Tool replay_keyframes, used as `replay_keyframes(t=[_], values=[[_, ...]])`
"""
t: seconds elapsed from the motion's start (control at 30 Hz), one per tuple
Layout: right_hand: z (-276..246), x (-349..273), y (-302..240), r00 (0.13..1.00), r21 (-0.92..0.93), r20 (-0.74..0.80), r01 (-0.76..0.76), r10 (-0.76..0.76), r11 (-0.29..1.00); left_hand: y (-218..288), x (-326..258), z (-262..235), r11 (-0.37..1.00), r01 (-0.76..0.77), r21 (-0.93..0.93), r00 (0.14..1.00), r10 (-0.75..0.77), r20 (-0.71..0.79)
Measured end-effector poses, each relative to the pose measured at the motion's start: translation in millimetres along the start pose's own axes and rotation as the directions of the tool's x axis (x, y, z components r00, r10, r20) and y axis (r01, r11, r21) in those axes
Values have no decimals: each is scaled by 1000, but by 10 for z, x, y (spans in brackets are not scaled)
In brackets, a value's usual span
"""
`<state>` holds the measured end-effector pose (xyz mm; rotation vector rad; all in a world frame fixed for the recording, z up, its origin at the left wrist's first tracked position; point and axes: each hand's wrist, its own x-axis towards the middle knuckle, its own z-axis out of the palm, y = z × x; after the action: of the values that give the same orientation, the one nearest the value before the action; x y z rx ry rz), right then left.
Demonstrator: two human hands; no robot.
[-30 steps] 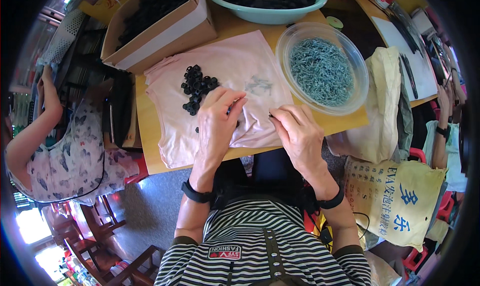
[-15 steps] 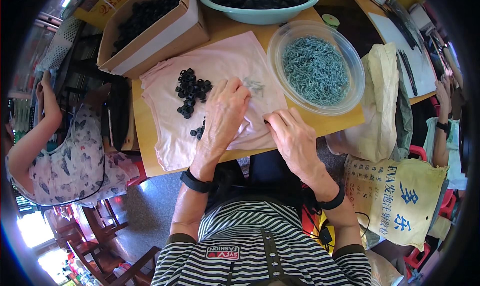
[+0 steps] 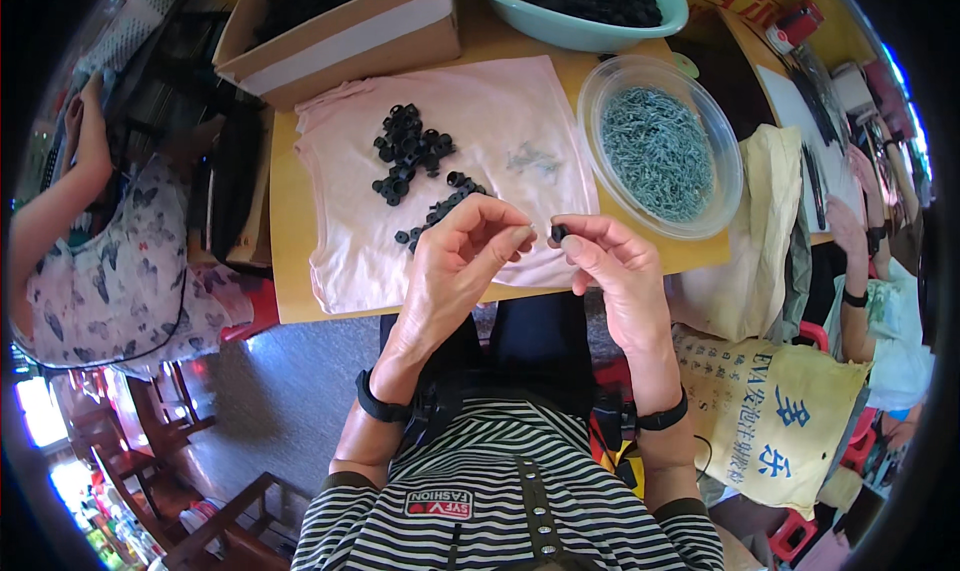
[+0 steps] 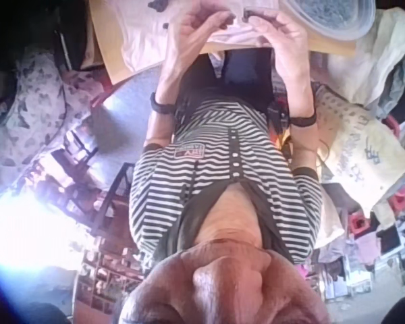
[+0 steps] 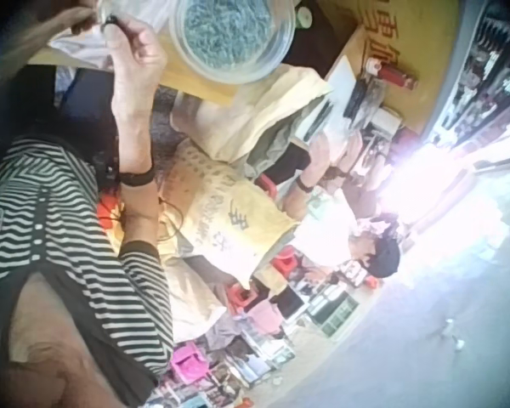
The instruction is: Assembling small black plastic components with blue plastic inserts.
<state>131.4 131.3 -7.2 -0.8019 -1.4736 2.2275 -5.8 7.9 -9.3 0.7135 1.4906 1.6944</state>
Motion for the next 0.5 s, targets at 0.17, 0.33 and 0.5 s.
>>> replay_keyframes(t=[0.17, 0.33, 0.5], values=[[17, -13, -17, 981, 211, 106, -180, 160, 961, 43, -157, -39, 974, 28, -224, 1000, -29, -3], [91, -34, -8, 969, 277, 158, -227, 189, 934, 49, -221, -72, 949, 30, -314, 1000, -29, 7], [186, -33, 37, 968, 238, 159, -230, 195, 944, 16, -254, -99, 953, -53, -300, 999, 47, -28]])
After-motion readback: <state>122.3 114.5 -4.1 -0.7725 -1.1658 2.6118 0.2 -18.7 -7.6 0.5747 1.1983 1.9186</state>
